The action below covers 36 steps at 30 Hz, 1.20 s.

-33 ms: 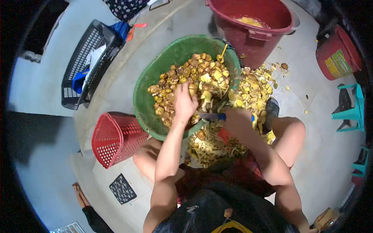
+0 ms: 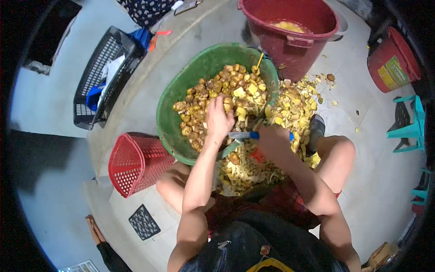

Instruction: The person peels small yellow fruits using a hand peeler while sitting on the floor, placing the peeled fruit into a red bucket.

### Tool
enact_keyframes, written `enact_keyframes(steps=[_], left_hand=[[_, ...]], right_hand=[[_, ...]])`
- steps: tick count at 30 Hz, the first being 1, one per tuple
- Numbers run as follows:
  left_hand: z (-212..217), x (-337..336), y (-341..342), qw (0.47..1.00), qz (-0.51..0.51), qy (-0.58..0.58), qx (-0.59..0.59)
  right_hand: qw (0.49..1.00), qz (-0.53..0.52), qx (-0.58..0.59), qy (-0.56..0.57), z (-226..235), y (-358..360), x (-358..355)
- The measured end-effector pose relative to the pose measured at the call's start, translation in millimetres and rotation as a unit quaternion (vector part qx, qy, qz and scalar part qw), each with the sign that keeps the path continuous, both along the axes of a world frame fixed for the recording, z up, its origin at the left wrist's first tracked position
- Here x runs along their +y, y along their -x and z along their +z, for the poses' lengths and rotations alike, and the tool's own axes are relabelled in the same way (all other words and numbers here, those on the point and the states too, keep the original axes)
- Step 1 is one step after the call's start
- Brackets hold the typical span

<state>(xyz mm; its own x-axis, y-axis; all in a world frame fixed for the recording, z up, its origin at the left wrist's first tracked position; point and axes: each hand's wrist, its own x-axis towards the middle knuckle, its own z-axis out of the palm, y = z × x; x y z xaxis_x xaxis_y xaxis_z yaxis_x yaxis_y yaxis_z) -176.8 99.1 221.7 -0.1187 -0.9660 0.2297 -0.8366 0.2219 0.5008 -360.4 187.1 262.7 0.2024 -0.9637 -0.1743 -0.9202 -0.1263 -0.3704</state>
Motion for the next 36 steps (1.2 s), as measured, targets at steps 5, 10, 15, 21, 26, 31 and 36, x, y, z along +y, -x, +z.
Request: enact_keyframes(steps=[5, 10, 15, 21, 26, 31, 36], left_hand=[[26.4, 20.9, 45.2, 0.997, -0.032, 0.043, 0.048], [33.1, 31.3, 45.9, 0.998, -0.019, 0.035, 0.051], [32.7, 40.7, 26.5, 0.979, -0.012, -0.044, 0.198], [51.4, 79.0, 22.2, 0.678, -0.069, -0.3, 0.668], [39.5, 114.3, 29.4, 0.511, -0.126, -0.308, 0.793], [30.8, 132.7, 44.7, 0.387, -0.108, -0.34, 0.85], [23.3, 138.1, 33.7, 0.319, -0.096, -0.269, 0.903]], right_hand=[[0.958, -0.009, 0.03, 0.286, -18.1, -18.0, 17.3], [0.953, 0.014, 0.025, 0.3, -8.9, -16.3, 38.7], [0.964, -0.019, -0.103, 0.244, -3.7, 19.4, 27.3], [0.941, -0.146, -0.292, 0.087, 26.6, 74.9, -1.5], [0.863, -0.194, -0.453, 0.109, 18.8, 73.4, -19.3], [0.889, -0.181, -0.399, 0.134, -2.3, 62.1, -29.8], [0.88, -0.177, -0.428, 0.103, -9.7, 61.3, -33.7]])
